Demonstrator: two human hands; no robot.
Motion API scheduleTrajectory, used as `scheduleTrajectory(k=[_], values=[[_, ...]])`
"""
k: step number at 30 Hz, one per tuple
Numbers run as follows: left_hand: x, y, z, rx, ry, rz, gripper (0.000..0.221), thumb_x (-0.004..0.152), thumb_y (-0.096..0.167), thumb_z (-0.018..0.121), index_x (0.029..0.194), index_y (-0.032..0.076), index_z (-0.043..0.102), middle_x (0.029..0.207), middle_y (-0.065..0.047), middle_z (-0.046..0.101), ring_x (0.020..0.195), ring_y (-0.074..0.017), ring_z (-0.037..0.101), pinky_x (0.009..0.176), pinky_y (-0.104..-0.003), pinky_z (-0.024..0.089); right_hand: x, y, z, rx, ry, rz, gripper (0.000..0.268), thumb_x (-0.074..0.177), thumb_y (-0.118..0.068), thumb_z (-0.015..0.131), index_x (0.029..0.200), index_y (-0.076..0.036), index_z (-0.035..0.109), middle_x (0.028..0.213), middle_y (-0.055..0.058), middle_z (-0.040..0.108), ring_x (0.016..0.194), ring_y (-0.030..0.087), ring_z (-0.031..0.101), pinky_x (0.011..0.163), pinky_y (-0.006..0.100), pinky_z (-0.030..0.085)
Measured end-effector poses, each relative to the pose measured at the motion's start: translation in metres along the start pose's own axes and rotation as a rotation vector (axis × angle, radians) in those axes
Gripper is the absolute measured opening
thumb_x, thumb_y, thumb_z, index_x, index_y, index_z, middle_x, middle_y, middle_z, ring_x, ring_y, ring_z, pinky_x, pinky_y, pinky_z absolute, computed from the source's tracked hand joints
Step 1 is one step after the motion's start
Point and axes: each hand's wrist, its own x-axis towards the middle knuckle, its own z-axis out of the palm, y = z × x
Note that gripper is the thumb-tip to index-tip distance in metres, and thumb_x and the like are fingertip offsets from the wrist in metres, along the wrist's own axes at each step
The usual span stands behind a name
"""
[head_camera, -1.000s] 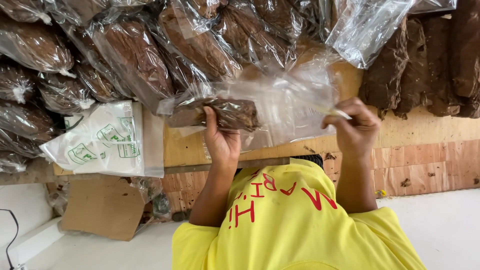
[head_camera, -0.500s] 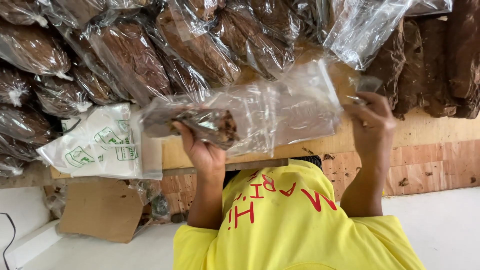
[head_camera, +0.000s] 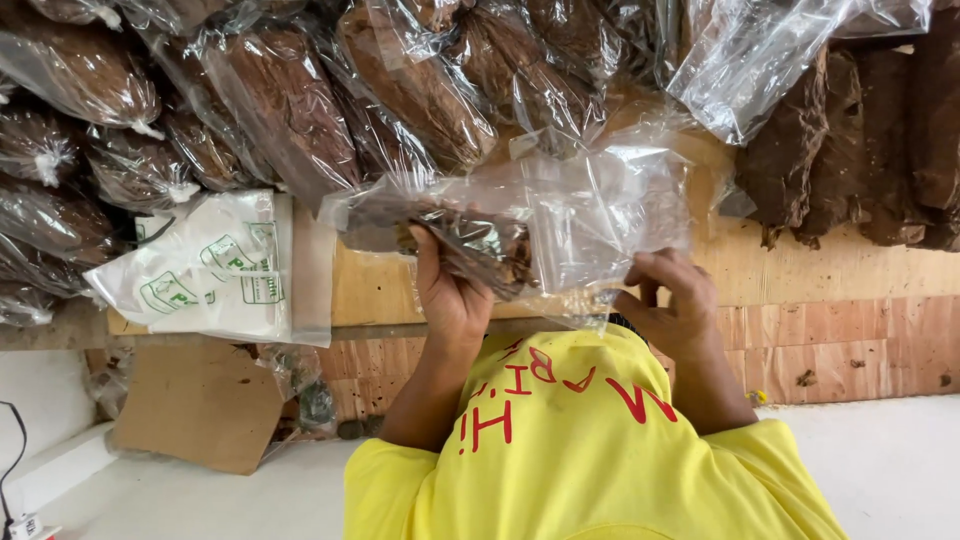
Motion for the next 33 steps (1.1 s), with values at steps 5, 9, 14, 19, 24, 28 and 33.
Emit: scheduleTrajectory(k=[5,9,14,19,24,28,33], values=[[0.006,0.005,-0.022,0.082,0.059,0.027,0.027,0.103,0.029,0.065,0.125,0.014,0.068,0.127,-0.010,0.071,0.120,-0.0267,0.067,0.106,-0.047,0.057,-0.011,0.029,0.014,-0.069,-0.014,-0.225,0.029,0.067,0.018,0.063,0.062,-0.011,0.064,0.060,0.002,0.051,0.035,0.019,0.038,0.038,0.030,0.040],[0.007,0.012,-0.004,0.096,0.074,0.058,0.029,0.101,0.031,0.067,0.124,0.014,0.069,0.126,-0.010,0.072,0.121,-0.0275,0.067,0.106,-0.048,0.057,0.000,0.012,0.019,0.188,0.084,0.085,0.021,0.084,-0.007,0.082,0.099,-0.004,0.067,0.072,0.009,0.063,0.050,0.015,0.052,0.046,0.029,0.047],[-0.005,-0.010,0.020,0.029,0.095,-0.011,0.027,0.103,0.031,0.065,0.122,0.013,0.069,0.125,-0.011,0.072,0.119,-0.0299,0.067,0.100,-0.050,0.060,0.014,-0.028,0.048,0.571,0.010,0.675,0.073,0.075,-0.012,0.088,0.134,-0.008,0.046,0.108,0.008,0.063,0.096,0.022,0.068,0.084,0.041,0.063],[0.001,-0.019,-0.014,0.222,-0.038,-0.225,0.045,0.104,0.055,0.054,0.131,0.020,0.063,0.136,-0.011,0.065,0.117,-0.0326,0.069,0.038,-0.041,0.060,0.033,-0.044,0.097,0.990,-0.152,0.528,0.086,0.047,0.013,0.095,0.125,0.009,0.057,0.107,0.026,0.069,0.096,0.034,0.072,0.078,0.049,0.065],[-0.016,-0.039,-0.004,0.143,0.092,-0.075,0.036,0.102,0.039,0.064,0.129,0.015,0.067,0.130,-0.012,0.069,0.121,-0.0319,0.066,0.100,-0.052,0.058,0.009,-0.012,0.083,0.859,-0.418,0.605,0.034,0.079,0.008,0.078,0.109,0.011,0.064,0.106,0.019,0.067,0.106,0.025,0.066,0.096,0.033,0.058],[-0.027,-0.052,0.007,0.141,0.144,0.000,0.026,0.102,0.026,0.066,0.126,0.016,0.070,0.126,-0.010,0.072,0.121,-0.0291,0.067,0.105,-0.046,0.056,0.086,-0.113,0.088,0.817,0.389,0.838,0.037,0.087,-0.005,0.041,0.107,0.013,0.067,0.093,0.018,0.061,0.090,0.023,0.061,0.087,0.045,0.054],[-0.033,-0.049,-0.010,0.182,0.126,0.034,0.027,0.099,0.022,0.068,0.126,0.018,0.070,0.125,-0.010,0.073,0.116,-0.0286,0.069,0.101,-0.047,0.058,0.101,-0.089,0.081,1.005,0.826,0.630,0.042,0.095,-0.048,0.064,0.101,-0.006,0.063,0.100,0.018,0.071,0.086,0.026,0.072,0.081,0.041,0.067]])
